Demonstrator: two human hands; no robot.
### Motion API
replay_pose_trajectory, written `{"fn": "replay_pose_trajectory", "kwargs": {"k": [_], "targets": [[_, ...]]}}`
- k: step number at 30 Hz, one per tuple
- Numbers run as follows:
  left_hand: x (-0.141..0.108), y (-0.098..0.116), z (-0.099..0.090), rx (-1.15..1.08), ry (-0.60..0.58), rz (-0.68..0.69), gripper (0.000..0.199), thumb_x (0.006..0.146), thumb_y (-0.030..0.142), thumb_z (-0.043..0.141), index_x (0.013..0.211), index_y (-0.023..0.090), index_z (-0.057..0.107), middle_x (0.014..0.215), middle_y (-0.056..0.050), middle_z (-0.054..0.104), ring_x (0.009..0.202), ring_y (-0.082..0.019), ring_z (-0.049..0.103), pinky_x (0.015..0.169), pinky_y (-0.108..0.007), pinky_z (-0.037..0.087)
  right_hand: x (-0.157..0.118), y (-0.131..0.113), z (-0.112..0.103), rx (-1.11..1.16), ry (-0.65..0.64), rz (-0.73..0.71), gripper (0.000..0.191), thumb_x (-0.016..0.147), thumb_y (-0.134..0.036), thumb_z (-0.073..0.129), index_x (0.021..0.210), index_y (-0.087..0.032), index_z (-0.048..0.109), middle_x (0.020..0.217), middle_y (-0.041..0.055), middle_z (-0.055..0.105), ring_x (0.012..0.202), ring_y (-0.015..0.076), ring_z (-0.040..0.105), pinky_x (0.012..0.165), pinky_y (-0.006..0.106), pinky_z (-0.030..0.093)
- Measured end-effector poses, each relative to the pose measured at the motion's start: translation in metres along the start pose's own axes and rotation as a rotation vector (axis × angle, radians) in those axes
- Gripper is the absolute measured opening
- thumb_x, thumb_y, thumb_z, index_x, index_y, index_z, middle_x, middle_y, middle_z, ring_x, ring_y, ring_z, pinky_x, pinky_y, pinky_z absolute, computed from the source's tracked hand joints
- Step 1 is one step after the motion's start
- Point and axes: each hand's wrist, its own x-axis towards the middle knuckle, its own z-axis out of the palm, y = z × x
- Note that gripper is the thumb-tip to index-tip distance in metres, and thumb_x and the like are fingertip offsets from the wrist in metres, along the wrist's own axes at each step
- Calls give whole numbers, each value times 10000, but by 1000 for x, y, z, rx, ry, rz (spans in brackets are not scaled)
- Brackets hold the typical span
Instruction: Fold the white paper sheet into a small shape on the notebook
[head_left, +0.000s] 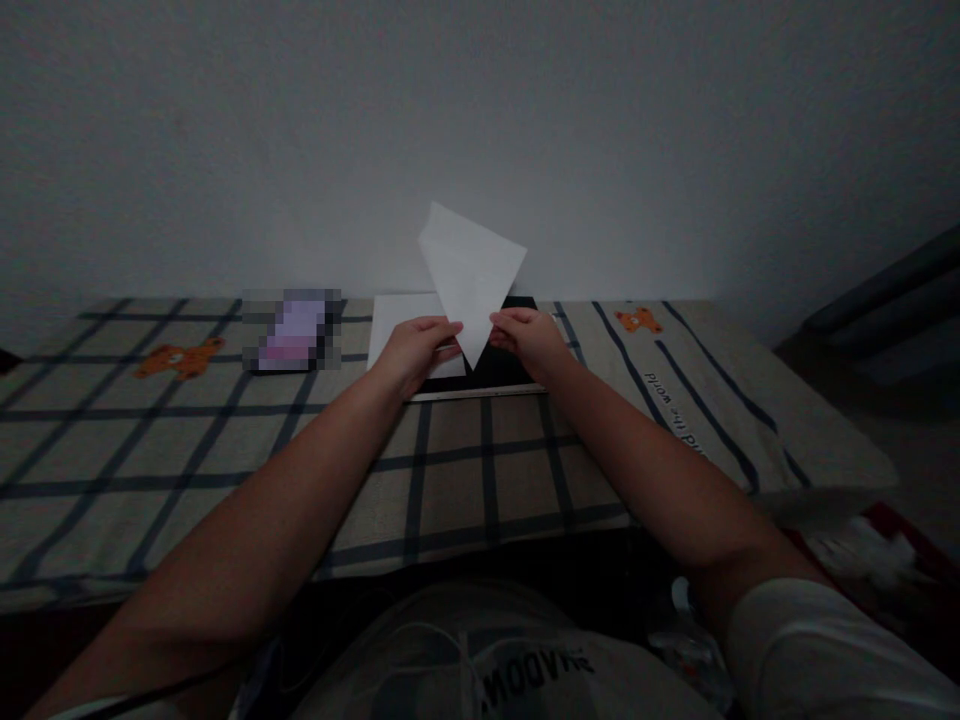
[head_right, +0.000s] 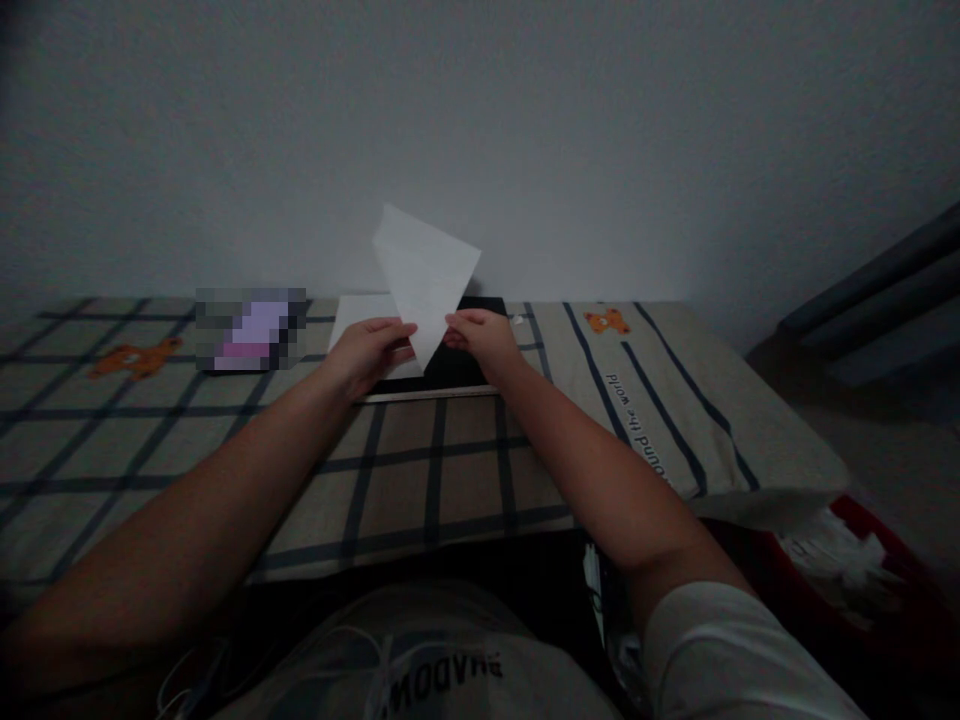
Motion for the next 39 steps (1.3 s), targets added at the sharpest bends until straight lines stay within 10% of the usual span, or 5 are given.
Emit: {"fn": "replay_pose_trajectory", "kwargs": {"k": [39], "targets": [[5, 6, -6, -88, 80, -28, 102, 821, 69, 756, 774, 121, 683, 770, -47, 731, 670, -106, 681, 788, -263, 633, 1, 4, 1, 6, -65, 45, 127, 851, -158, 776, 755, -195, 702, 751, 16, 721, 657, 116, 670, 830, 343, 621]]}}
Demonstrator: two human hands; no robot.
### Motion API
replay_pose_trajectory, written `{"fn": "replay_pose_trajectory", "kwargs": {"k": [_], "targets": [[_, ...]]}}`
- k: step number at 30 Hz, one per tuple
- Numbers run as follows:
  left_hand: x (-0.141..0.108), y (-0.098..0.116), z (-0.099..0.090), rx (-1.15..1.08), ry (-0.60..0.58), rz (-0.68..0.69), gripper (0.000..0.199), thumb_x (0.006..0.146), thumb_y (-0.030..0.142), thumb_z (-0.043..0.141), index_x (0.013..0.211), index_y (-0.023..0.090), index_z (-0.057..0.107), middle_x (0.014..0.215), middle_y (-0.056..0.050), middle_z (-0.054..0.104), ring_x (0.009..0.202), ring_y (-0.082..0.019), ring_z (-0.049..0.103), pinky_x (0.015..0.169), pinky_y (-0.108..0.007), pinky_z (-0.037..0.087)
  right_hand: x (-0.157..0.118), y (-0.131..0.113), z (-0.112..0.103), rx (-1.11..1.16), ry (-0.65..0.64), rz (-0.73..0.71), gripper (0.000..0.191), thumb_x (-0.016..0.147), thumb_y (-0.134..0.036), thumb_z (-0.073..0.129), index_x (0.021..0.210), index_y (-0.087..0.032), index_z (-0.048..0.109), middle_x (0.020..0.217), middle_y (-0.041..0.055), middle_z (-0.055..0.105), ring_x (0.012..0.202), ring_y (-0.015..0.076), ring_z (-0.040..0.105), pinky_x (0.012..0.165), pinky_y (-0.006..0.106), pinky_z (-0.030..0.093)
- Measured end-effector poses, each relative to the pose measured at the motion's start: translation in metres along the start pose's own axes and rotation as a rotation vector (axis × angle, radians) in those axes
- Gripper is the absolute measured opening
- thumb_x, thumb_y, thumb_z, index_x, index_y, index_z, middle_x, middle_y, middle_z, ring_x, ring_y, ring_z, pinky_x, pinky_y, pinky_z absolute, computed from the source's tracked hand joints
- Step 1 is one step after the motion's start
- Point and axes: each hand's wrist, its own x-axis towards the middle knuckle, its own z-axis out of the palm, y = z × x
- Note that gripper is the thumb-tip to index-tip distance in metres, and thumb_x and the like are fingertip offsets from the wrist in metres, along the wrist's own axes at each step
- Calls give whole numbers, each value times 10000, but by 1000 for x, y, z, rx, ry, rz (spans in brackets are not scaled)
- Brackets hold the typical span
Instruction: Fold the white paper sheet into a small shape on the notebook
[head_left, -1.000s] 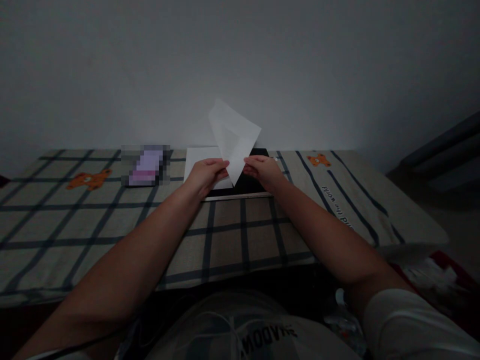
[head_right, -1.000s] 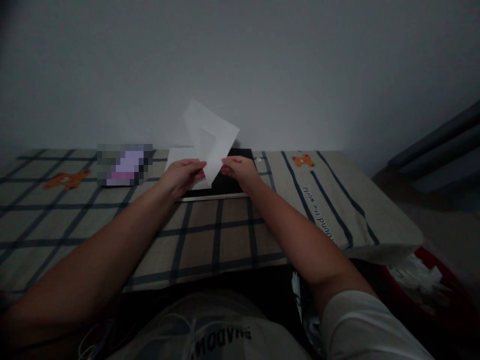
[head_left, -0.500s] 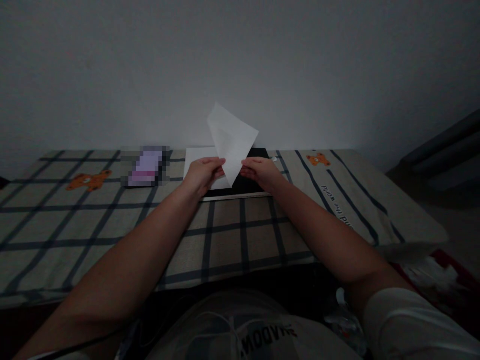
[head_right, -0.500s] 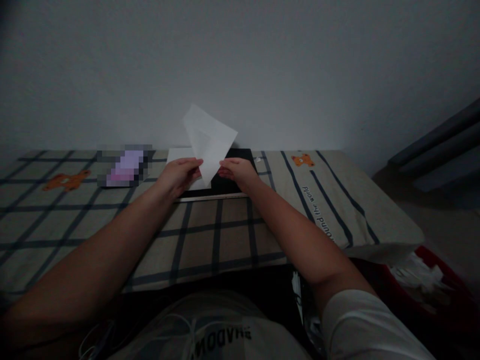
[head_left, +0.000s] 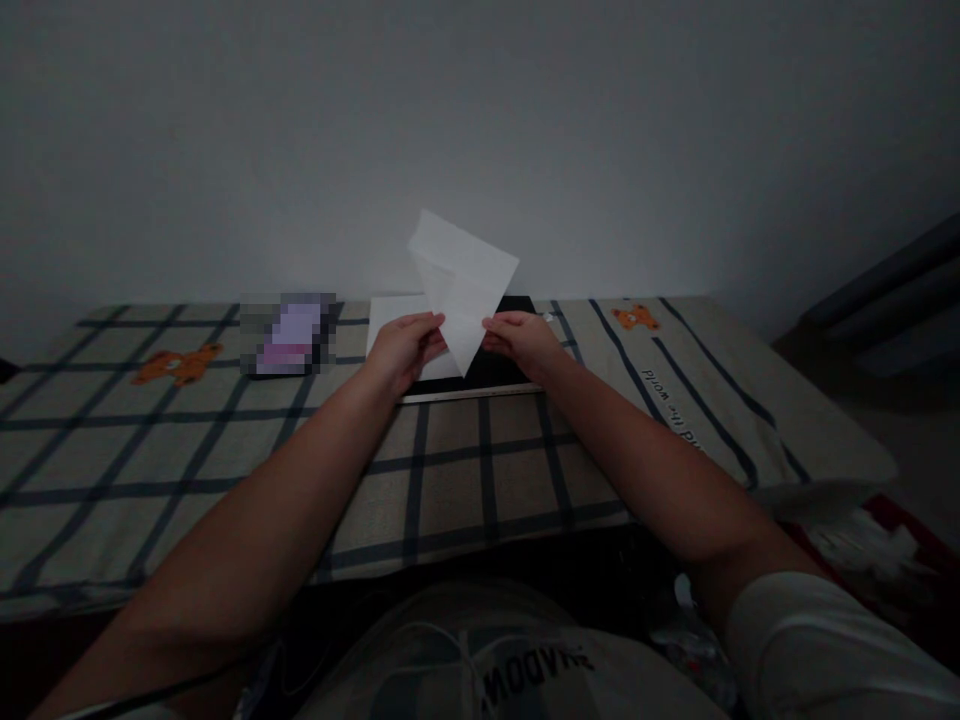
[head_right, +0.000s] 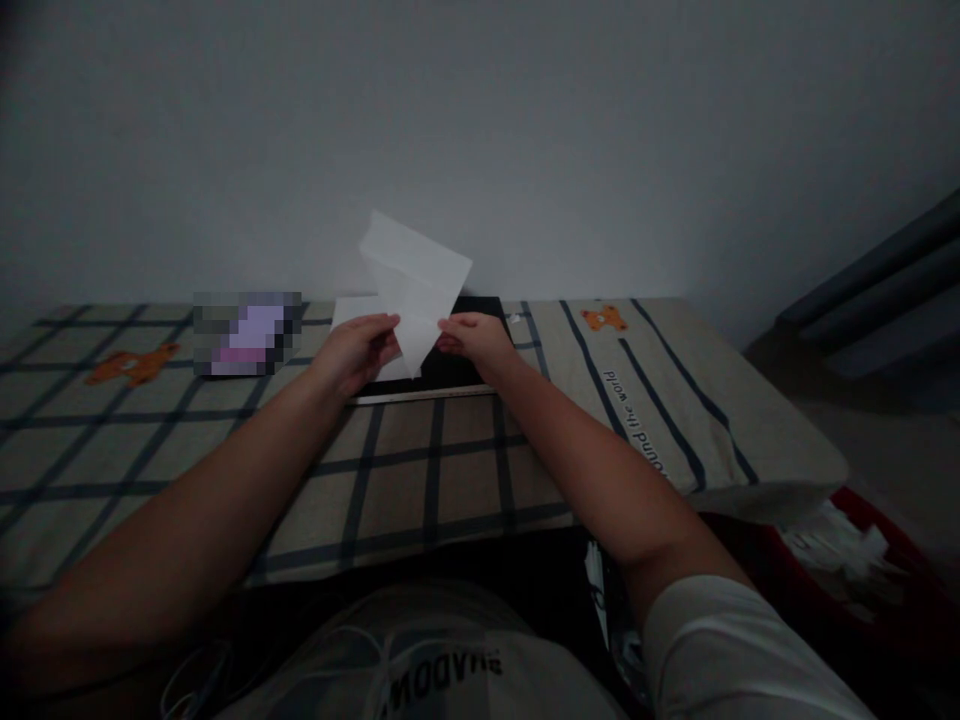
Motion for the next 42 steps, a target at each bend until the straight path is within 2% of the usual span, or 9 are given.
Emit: {"fn": "replay_pose_trajectory", "kwargs": {"k": [3, 8, 12, 19, 23, 26, 29, 35, 42], "targets": [[0, -2, 0, -14, 40, 24, 116, 830, 92, 771, 770, 115, 676, 754, -44, 725, 654, -104, 676, 739, -243, 625, 0, 0, 1, 6, -10, 3, 140, 846, -149, 777, 739, -195, 699, 725, 15, 722, 660, 122, 677, 808, 333, 632], [2, -4, -1, -9, -11, 28, 116, 860, 151, 770, 791, 106, 688, 803, -66, 749, 723, -122, 704, 793, -268, 624, 0, 0, -1, 1, -15, 7, 144, 845, -155, 790, 736, -188, 702, 700, 6, 722, 649, 108, 675, 763, 285, 625], [4, 0, -2, 19, 29, 37, 164, 795, 101, 815, 759, 123, 656, 777, -43, 731, 678, -106, 680, 802, -272, 616, 1, 0, -3, -2, -27, 3, 132, 846, -155, 793, 747, -183, 710, 694, 7, 725, 650, 110, 676, 753, 293, 627], [6, -3, -6, 155, 68, 149, 261, 763, 286, 879, 720, 135, 671, 678, -15, 664, 627, -106, 621, 712, -247, 591, -1, -3, -3, -40, -49, 27, 148, 873, -133, 758, 739, -175, 711, 719, 17, 729, 664, 108, 668, 757, 273, 612], [7, -4, -7, 166, 70, 186, 311, 720, 264, 903, 639, 149, 625, 667, -7, 644, 627, -104, 606, 701, -243, 592, -2, -3, -3, -59, -70, 40, 133, 859, -127, 771, 750, -168, 708, 724, 13, 725, 669, 106, 665, 745, 258, 613], [10, -5, -7, 140, 87, 181, 288, 774, 270, 865, 640, 151, 639, 639, -6, 631, 590, -95, 576, 668, -235, 581, -3, -5, -2, -71, -76, 50, 156, 877, -111, 749, 739, -169, 705, 715, 12, 722, 655, 101, 657, 742, 252, 612], [12, -7, -5, 98, 94, 158, 242, 824, 301, 822, 703, 148, 680, 710, -38, 687, 634, -113, 621, 667, -246, 583, -5, -9, -1, -78, -80, 57, 194, 893, -86, 725, 720, -170, 701, 703, 9, 720, 632, 92, 649, 710, 232, 605], [13, -6, -7, 89, 147, 250, 254, 732, 197, 866, 665, 167, 623, 695, 8, 668, 639, -100, 625, 633, -202, 548, -8, -13, 0, -92, -106, 91, 257, 924, -56, 688, 689, -161, 700, 644, 9, 702, 591, 86, 652, 641, 206, 585], [15, -3, -8, 43, 171, 230, 264, 857, 236, 785, 650, 164, 638, 657, -1, 643, 579, -93, 582, 598, -210, 541, -7, -12, -1, -109, -138, 96, 242, 929, -49, 675, 710, -147, 708, 672, 22, 720, 601, 85, 657, 657, 206, 590]]}}
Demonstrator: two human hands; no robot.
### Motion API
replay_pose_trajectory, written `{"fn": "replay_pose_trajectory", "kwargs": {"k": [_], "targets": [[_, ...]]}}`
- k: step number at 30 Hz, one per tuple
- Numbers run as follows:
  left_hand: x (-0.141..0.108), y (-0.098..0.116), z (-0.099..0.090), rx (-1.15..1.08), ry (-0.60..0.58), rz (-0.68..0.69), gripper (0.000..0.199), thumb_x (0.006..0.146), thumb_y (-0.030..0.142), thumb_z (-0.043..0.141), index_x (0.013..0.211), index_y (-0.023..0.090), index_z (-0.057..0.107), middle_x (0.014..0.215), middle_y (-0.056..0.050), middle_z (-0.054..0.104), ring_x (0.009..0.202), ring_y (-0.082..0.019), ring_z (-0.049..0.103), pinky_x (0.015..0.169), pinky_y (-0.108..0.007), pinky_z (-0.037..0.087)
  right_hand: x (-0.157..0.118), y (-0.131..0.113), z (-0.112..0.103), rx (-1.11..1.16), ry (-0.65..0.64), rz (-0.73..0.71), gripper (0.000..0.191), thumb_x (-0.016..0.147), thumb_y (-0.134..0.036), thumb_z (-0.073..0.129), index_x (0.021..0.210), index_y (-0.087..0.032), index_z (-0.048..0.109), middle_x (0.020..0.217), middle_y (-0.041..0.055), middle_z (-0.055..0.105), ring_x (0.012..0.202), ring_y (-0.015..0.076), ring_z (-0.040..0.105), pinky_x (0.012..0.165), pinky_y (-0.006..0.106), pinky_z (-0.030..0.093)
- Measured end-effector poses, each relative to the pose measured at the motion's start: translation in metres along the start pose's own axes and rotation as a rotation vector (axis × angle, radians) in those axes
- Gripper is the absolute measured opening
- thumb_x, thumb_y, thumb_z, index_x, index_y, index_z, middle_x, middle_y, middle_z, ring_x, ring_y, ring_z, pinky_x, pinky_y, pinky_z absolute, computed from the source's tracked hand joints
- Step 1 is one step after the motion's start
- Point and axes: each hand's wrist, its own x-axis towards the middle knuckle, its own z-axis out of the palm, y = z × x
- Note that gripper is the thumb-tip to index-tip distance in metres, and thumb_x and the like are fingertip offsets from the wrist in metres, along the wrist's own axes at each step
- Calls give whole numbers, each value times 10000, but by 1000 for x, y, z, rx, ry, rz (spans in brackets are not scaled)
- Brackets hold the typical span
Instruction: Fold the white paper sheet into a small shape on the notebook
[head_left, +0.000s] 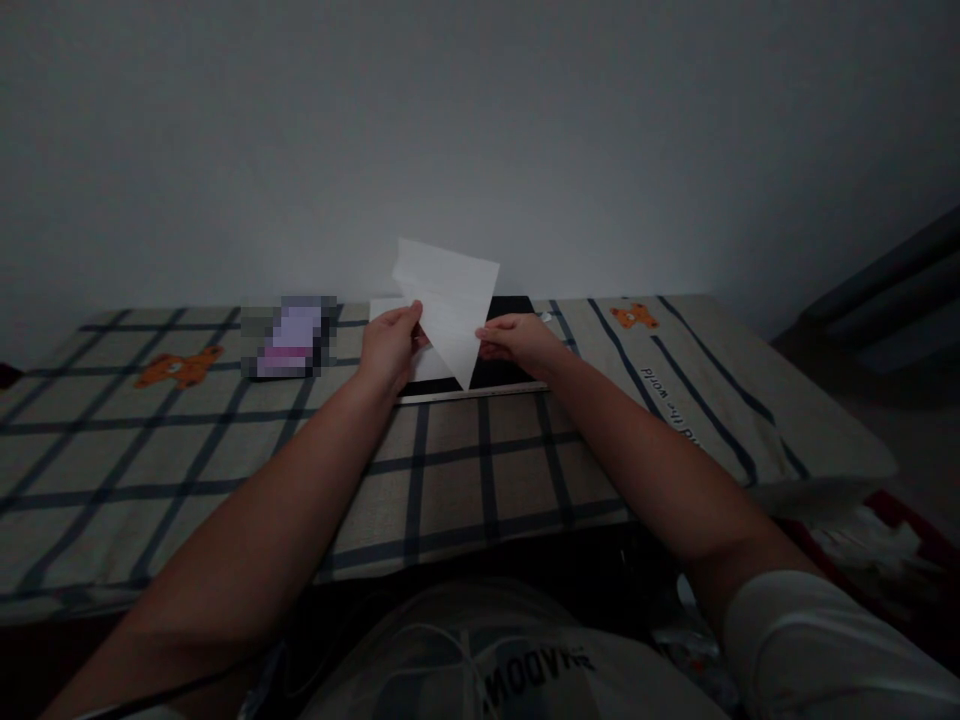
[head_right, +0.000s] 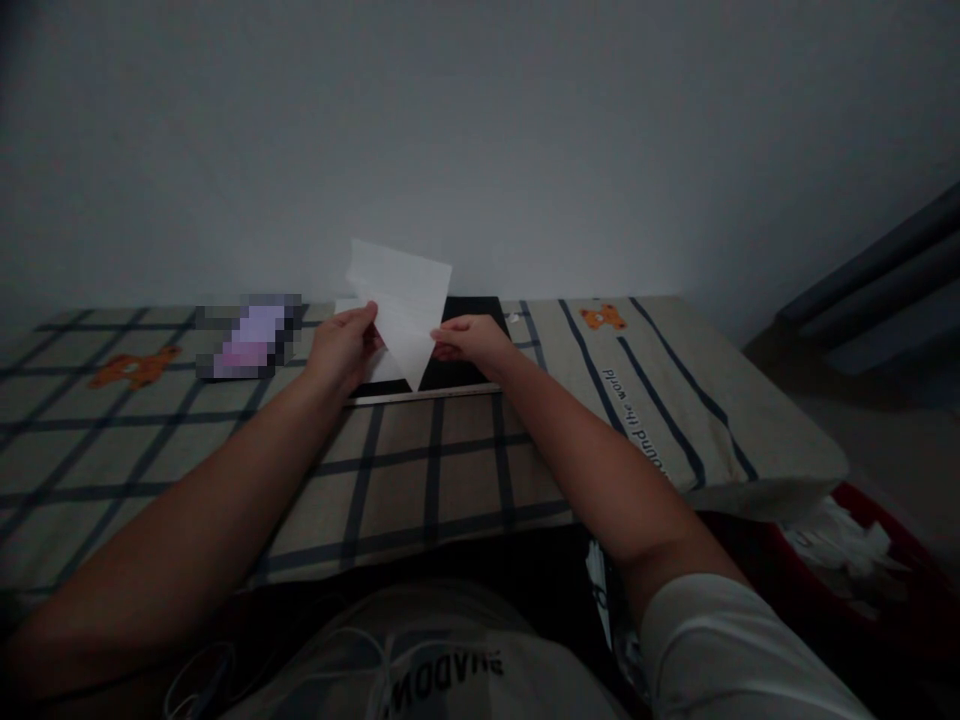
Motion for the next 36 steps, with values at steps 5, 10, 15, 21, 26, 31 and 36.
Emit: {"fn": "replay_pose_trajectory", "kwargs": {"k": [5, 10, 15, 21, 26, 31, 36], "targets": [[5, -4, -2, -1, 37, 43, 265, 817, 257, 840, 674, 178, 632, 703, -6, 667, 621, -109, 619, 628, -227, 563, 1, 1, -2, -12, -14, 4, 240, 923, -73, 698, 700, -158, 715, 677, 29, 721, 617, 90, 659, 661, 207, 593], [10, -7, -4, -4, 50, 47, 335, 871, 362, 799, 658, 184, 610, 658, -6, 640, 579, -109, 596, 559, -220, 536, 2, 2, -2, -40, -44, 12, 247, 924, -71, 694, 696, -163, 720, 697, 40, 731, 630, 100, 668, 674, 224, 604], [10, -5, -5, -69, 110, 86, 200, 783, 201, 851, 731, 169, 660, 761, -7, 692, 674, -106, 650, 648, -214, 574, 3, 2, -4, -49, -35, 31, 264, 929, -70, 685, 685, -165, 712, 681, 34, 725, 618, 95, 667, 654, 210, 593], [12, -3, -6, -97, 134, 76, 304, 888, 300, 763, 658, 183, 602, 675, -12, 638, 595, -105, 589, 578, -211, 547, 1, 1, -5, -79, -45, 42, 234, 915, -74, 696, 701, -165, 716, 701, 32, 731, 636, 98, 669, 689, 218, 597], [10, 1, -8, -72, 152, 106, 183, 800, 194, 813, 737, 185, 641, 747, 4, 663, 662, -95, 617, 643, -194, 566, 4, 2, -9, -91, -45, 32, 216, 899, -91, 709, 698, -172, 722, 672, 18, 726, 622, 92, 668, 650, 199, 589], [14, 3, -11, 8, 129, 124, 276, 829, 365, 803, 716, 208, 606, 691, 7, 616, 640, -110, 589, 618, -211, 548, 5, 3, -14, -94, -60, 30, 188, 855, -109, 765, 684, -173, 724, 679, 33, 733, 623, 107, 668, 655, 225, 602], [14, 5, -13, 67, 105, 160, 352, 794, 428, 820, 689, 217, 558, 658, 28, 564, 625, -107, 560, 626, -216, 519, 5, 1, -18, -88, -61, 33, 202, 879, -104, 736, 692, -181, 727, 686, 30, 736, 627, 103, 668, 658, 217, 588]]}}
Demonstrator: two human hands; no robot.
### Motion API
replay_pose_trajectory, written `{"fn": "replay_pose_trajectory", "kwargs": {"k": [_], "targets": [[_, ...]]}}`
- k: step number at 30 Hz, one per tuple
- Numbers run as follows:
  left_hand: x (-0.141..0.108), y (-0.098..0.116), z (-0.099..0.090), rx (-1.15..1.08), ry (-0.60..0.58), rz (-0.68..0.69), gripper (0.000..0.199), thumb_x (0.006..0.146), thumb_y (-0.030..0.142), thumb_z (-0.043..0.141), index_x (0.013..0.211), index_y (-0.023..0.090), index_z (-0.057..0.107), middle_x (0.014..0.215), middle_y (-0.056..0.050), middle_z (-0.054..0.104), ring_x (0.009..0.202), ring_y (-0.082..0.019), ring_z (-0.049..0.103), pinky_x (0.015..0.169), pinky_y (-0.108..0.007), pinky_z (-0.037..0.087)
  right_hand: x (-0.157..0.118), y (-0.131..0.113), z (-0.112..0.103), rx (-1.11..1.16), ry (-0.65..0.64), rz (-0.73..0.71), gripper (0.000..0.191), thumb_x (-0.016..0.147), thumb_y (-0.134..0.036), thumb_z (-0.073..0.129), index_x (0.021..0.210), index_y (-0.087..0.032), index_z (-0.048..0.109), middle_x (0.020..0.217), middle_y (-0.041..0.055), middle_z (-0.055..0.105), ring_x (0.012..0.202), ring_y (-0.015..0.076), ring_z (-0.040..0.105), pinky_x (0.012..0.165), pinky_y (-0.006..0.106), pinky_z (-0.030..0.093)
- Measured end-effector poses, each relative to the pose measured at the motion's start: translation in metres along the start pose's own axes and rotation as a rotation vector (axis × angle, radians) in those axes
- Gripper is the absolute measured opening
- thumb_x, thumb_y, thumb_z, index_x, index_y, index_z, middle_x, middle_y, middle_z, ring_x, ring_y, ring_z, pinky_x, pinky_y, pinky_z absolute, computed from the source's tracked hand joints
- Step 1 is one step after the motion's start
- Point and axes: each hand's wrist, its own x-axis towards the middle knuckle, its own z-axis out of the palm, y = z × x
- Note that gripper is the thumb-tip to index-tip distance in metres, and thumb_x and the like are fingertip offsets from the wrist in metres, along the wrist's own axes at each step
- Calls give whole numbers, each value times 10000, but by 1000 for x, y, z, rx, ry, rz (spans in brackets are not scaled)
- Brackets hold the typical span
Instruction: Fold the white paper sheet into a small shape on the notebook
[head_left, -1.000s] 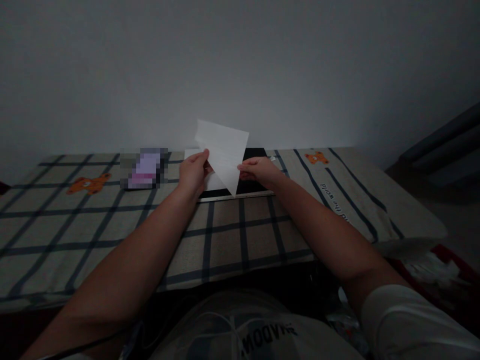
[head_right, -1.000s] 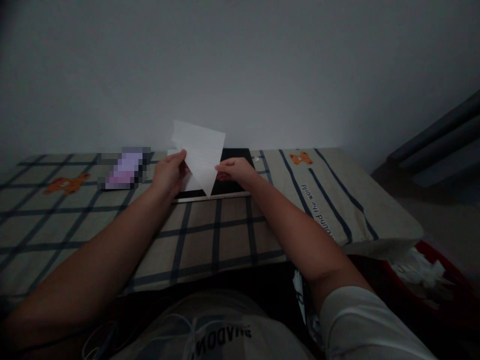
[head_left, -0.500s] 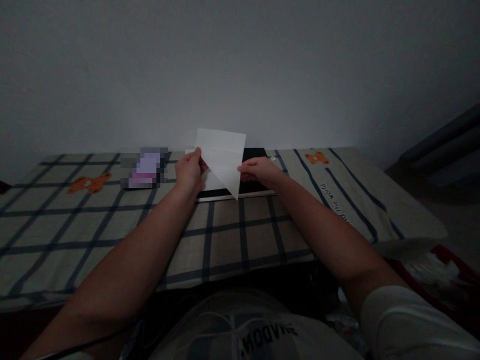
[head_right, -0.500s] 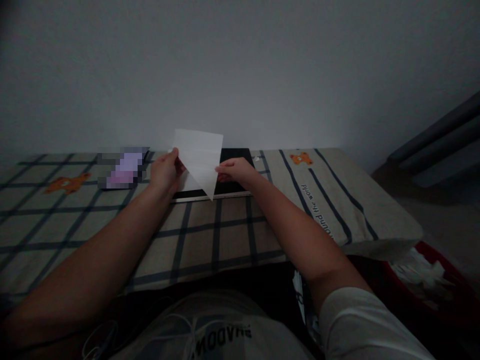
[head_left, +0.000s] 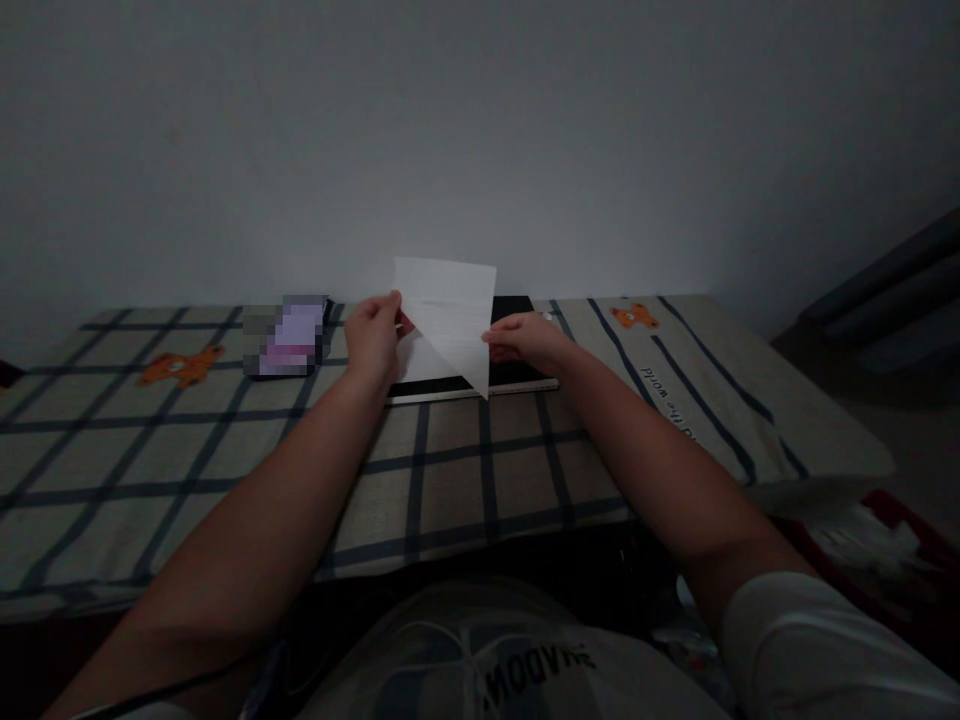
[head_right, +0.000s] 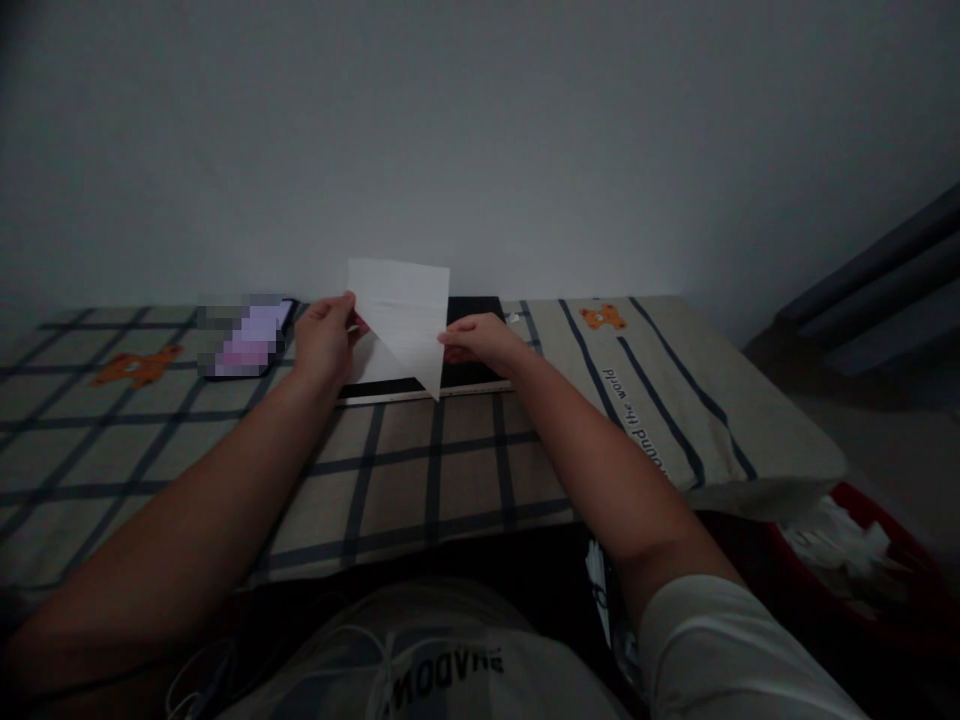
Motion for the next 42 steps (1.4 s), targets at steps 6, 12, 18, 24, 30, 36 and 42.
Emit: {"fn": "replay_pose_trajectory", "kwargs": {"k": [6, 12, 18, 24, 30, 36, 42], "targets": [[-3, 7, 0, -99, -33, -39, 254, 798, 293, 749, 674, 213, 542, 640, 39, 522, 579, -88, 505, 519, -174, 419, -4, -5, -2, -6, 5, 9, 207, 893, -99, 710, 702, -178, 721, 684, 19, 723, 610, 95, 650, 650, 217, 569], [-1, 5, 1, -79, -160, -107, 283, 839, 332, 768, 704, 216, 547, 626, 36, 510, 534, -79, 468, 467, -161, 385, 1, -1, -6, -19, 63, -24, 205, 881, -124, 720, 695, -192, 668, 678, -1, 678, 610, 88, 610, 634, 209, 545], [-5, 10, 3, -18, -187, -92, 274, 832, 334, 818, 735, 219, 589, 638, 42, 534, 518, -74, 467, 485, -169, 400, 3, -3, -8, -1, 127, -101, 271, 953, -290, 683, 706, -210, 605, 646, -17, 599, 572, 88, 533, 554, 203, 479], [-6, 10, 4, 21, -200, -85, 258, 821, 279, 818, 708, 207, 597, 621, 36, 546, 524, -76, 478, 497, -166, 400, 5, -5, -13, -72, 248, -210, 217, 888, -374, 747, 778, -215, 649, 676, -31, 598, 606, 88, 535, 570, 206, 459], [-15, 22, 5, -58, -220, 8, 253, 775, 264, 843, 704, 208, 607, 596, 56, 498, 515, -65, 436, 475, -159, 375, 3, -11, -16, -205, 448, -412, 76, 852, -286, 746, 835, -212, 744, 667, -27, 618, 592, 107, 514, 597, 260, 470], [-33, 39, 12, -74, -198, 87, 222, 810, 318, 846, 817, 235, 640, 642, 52, 578, 522, -83, 489, 501, -203, 411, -2, -17, -13, -134, 468, -510, 361, 838, -538, 760, 1024, -229, 742, 752, 4, 682, 703, 146, 656, 675, 288, 554], [-37, 37, 11, -59, -234, 67, 229, 812, 337, 849, 792, 215, 657, 770, 0, 694, 595, -94, 577, 558, -207, 459, -10, -25, -11, -69, 414, -511, 473, 800, -639, 784, 1088, -275, 692, 887, 23, 738, 844, 165, 718, 715, 271, 554]]}}
